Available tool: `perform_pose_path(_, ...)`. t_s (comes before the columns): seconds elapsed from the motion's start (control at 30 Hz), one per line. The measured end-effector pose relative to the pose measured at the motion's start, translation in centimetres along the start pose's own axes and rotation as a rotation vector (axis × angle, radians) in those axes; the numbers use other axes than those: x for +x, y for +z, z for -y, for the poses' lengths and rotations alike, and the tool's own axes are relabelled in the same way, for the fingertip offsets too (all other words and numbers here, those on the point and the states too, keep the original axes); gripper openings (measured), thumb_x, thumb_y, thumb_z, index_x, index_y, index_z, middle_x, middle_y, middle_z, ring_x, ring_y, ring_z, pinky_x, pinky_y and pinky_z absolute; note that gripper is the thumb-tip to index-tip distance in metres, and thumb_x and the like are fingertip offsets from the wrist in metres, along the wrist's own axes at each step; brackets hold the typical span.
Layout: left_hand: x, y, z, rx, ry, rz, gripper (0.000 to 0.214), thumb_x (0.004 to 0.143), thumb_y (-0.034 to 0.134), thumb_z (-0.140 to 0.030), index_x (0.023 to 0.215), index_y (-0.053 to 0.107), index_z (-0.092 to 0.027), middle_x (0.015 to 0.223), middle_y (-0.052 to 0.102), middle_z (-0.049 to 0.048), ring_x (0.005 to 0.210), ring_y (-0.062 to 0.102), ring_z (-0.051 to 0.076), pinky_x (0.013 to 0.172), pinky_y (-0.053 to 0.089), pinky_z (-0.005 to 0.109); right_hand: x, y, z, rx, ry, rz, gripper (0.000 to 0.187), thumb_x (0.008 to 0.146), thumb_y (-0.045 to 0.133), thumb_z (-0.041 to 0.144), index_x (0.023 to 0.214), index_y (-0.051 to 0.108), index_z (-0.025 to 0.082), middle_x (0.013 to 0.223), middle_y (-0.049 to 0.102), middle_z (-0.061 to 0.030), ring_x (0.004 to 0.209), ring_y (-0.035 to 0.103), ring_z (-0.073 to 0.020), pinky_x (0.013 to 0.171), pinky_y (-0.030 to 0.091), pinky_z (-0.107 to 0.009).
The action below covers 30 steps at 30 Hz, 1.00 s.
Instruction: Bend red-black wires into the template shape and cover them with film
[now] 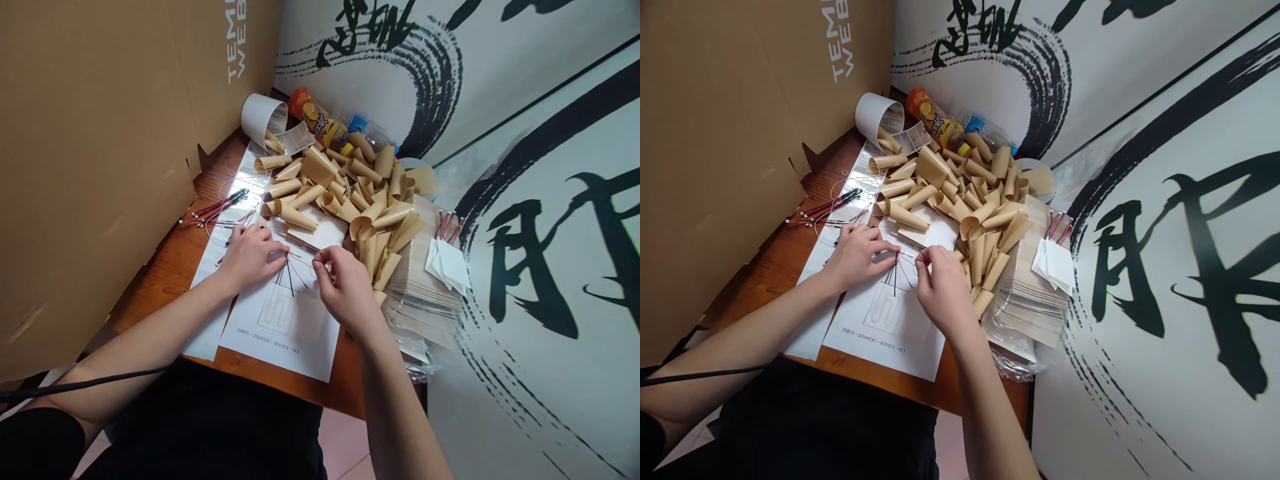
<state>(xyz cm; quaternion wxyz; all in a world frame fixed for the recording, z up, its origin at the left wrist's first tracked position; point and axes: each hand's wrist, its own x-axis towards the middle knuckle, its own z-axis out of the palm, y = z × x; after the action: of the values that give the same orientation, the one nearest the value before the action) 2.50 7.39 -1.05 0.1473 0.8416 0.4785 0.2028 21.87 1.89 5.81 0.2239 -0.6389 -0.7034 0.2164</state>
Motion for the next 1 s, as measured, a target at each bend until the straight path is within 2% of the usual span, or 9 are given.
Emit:
perform_pose_path(0.07,0.0,-0.1,-0.1,0.003,0.001,0.002,0.020,0.090,0.065,-0.042,0.101,0.078,-0.033,0.085,0.063,0.0014,0.091,0.056,0.023,0.087,0.029,0.042,0.1,-0.2,0.2,0.230,0.083,-0.003,0.012,0.090,0.053,0.029,0.083,0.058,0.021,0.081,0.064,-0.0039,0.078,0.058,-0.0186,0.068,0.042,-0.030)
perform_pose_path(0.2,0.1,-0.4,-0.2,0.005,0.000,0.017,0.022,0.087,0.068,-0.046,0.101,0.078,-0.032,0.086,0.064,0.0022,0.093,0.056,0.024,0.086,0.029,0.042,0.3,0.2,0.2,0.742,0.224,-0.006,0.016,0.079,0.065,0.035,0.084,0.057,0.022,0.081,0.062,0.0001,0.077,0.058,-0.0153,0.071,0.046,-0.029)
perform_pose_path(0.33,0.1,-0.4,-0.2,0.006,0.002,0.030,0.025,0.087,0.068,-0.050,0.100,0.077,-0.032,0.088,0.065,0.0021,0.094,0.056,0.024,0.087,0.029,0.042,0.7,1.0,0.1,0.990,0.248,-0.019,0.020,0.070,0.068,0.033,0.082,0.055,0.024,0.079,0.057,0.0018,0.075,0.056,-0.0145,0.072,0.047,-0.030)
perform_pose_path(0.53,0.2,-0.2,-0.2,0.042,0.010,0.029,0.026,0.087,0.068,-0.053,0.100,0.075,-0.030,0.090,0.066,0.0024,0.096,0.056,0.025,0.087,0.029,0.042,1.0,1.6,0.2,1.023,0.282,-0.156,0.019,0.066,0.069,0.032,0.080,0.059,0.025,0.080,0.061,0.0001,0.080,0.059,-0.0168,0.076,0.050,-0.033)
perform_pose_path(0.67,0.2,-0.2,-0.4,0.071,0.027,0.030,0.032,0.086,0.069,-0.057,0.098,0.073,-0.028,0.092,0.067,0.0029,0.097,0.056,0.026,0.088,0.029,0.043,0.9,2.0,0.5,1.052,0.306,-0.245,0.019,0.070,0.072,0.031,0.087,0.067,0.024,0.088,0.067,-0.0001,0.076,0.061,-0.0138,0.078,0.051,-0.033)
perform_pose_path(0.73,0.2,-0.2,-0.5,0.076,0.033,0.028,0.034,0.086,0.068,-0.058,0.097,0.072,-0.027,0.093,0.068,0.0035,0.098,0.056,0.027,0.088,0.029,0.044,0.7,2.1,0.9,0.980,0.298,-0.262,0.017,0.077,0.071,0.033,0.091,0.070,0.023,0.092,0.069,-0.0013,0.073,0.061,-0.0131,0.076,0.052,-0.032)
perform_pose_path(0.83,0.2,-0.2,-0.6,0.076,0.032,0.027,0.031,0.087,0.067,-0.055,0.096,0.071,-0.026,0.094,0.069,0.0042,0.098,0.056,0.027,0.087,0.030,0.044,0.4,2.1,1.5,0.816,0.257,-0.304,0.017,0.083,0.067,0.035,0.094,0.071,0.022,0.095,0.071,-0.0037,0.080,0.065,-0.0159,0.076,0.053,-0.032)
perform_pose_path(1.0,0.2,-0.4,-0.7,0.062,0.021,0.039,0.026,0.089,0.067,-0.051,0.097,0.071,-0.026,0.093,0.068,0.0033,0.097,0.056,0.026,0.087,0.030,0.043,-0.2,1.5,1.1,0.564,0.300,-0.521,0.020,0.088,0.062,0.034,0.098,0.071,0.020,0.099,0.070,-0.0065,0.088,0.065,-0.0183,0.077,0.052,-0.032)
